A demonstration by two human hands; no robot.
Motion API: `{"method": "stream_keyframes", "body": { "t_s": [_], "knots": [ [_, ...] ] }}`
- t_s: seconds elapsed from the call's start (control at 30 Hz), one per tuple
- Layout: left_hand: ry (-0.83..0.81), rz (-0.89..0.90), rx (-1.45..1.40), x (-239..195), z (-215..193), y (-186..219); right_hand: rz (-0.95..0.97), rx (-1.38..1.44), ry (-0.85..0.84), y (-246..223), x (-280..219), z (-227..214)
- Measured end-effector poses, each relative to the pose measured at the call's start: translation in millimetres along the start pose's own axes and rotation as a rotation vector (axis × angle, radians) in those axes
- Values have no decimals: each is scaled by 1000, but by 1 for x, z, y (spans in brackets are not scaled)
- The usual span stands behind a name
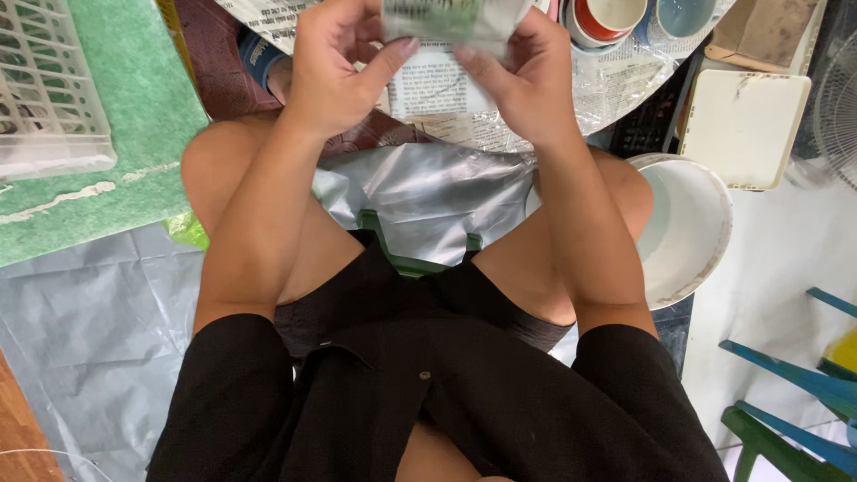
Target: The person repeatedly folds and unfolds sheets of newspaper while seated. They handle the paper with both hands, creasing it into smaller sections and then opening it back out, repeating this cycle multiple times.
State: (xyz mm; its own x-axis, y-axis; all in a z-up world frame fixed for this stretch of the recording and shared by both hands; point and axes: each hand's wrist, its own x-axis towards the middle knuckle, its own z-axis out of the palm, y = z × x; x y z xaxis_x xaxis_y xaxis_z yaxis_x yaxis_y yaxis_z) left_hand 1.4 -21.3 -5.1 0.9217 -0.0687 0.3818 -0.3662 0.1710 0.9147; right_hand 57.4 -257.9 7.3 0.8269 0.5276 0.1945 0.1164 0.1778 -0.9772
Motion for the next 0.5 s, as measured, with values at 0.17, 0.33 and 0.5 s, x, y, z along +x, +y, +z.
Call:
{"method": "stream_keyframes", "body": {
  "t_s": [0.17,0.33,0.5],
  "knots": [
    [-39,293,383,5,-10,4,-150,21,-80,15,2,-19],
    [4,368,377,3,-7,4,-165,-8,-31,16,0,-19],
    [63,391,417,4,-14,5,-158,28,-239,-16,9,-13]
  ]
}}
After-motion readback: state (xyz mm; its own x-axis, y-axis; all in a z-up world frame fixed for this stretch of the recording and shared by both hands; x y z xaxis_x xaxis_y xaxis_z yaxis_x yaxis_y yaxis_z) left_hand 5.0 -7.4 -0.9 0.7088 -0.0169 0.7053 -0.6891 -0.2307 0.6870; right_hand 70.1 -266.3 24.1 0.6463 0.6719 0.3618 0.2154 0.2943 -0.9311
